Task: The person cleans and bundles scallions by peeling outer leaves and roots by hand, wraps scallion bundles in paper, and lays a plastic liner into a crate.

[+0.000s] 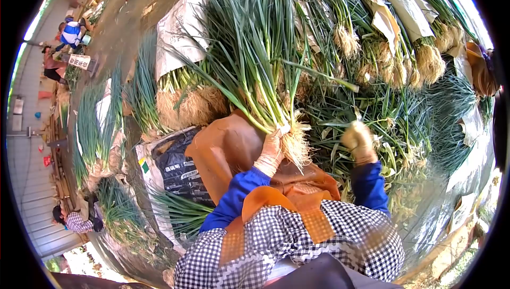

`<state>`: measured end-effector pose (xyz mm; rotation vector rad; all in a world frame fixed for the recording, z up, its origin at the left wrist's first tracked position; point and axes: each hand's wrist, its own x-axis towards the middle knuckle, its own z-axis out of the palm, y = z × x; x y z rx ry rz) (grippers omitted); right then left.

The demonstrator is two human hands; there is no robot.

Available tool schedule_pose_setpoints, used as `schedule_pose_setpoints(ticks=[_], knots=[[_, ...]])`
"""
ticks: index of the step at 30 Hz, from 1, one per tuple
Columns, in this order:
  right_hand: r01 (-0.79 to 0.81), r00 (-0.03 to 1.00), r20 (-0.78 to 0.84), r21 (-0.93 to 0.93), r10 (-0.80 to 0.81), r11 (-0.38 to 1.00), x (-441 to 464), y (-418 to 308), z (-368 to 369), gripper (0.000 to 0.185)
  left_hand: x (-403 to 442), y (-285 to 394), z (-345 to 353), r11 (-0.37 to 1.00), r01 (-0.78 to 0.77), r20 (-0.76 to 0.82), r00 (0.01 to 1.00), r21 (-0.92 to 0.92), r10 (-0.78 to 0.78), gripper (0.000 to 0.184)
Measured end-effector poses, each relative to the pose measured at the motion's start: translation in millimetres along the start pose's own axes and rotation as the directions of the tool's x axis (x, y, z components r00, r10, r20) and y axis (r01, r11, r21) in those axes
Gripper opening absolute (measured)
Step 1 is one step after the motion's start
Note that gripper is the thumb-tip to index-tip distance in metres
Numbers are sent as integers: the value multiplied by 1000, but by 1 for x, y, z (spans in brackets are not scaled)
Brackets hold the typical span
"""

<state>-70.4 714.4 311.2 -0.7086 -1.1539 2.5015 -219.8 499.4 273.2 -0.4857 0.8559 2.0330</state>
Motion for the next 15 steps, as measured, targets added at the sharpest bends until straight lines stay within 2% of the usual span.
schedule_pose_setpoints(ticks=[1,2,3,4,5,6,7,9,11,13,14,15], knots=[[143,985,-53,-267,-163,953,2,-20,-18,21,-3,2,2,998,15,45,999,-60,-12,20],[-67,980,-193,-545,-47,835,2,-48,-28,18,1,0,-1,999,14,10,1000,-29,-14,23],[-245,943,-321,-845,-85,475,17,-39,-69,19,8,-2,-9,1000,14,18,1000,-26,-14,23],[-93,919,-104,-994,-379,49,24,-31,-71,20,14,-6,-18,999,32,50,998,-36,-31,25],[-31,823,212,-909,-527,-415,29,-27,-65,23,17,-9,-22,998,52,82,995,-45,-48,27],[153,878,176,-984,-445,-88,36,-27,-26,28,15,-8,-17,1000,25,64,998,-17,-24,29],[272,927,174,-922,-331,276,38,-18,21,33,9,-9,-14,999,26,56,998,-23,-24,29],[525,851,435,-726,-294,445,63,33,55,42,5,-4,-7,1000,25,59,998,10,-26,29],[451,882,464,-781,-82,431,74,48,88,32,7,-3,-11,999,21,108,994,-26,-18,27],[560,825,565,-807,-31,188,83,66,92,27,13,-5,-15,988,-5,112,993,-153,23,27],[591,798,591,-806,-119,-36,80,70,87,29,16,-5,-18,986,-2,76,997,-167,15,28],[591,798,591,-806,-116,-39,81,70,87,29,16,-5,-19,983,7,38,999,-181,0,28]])
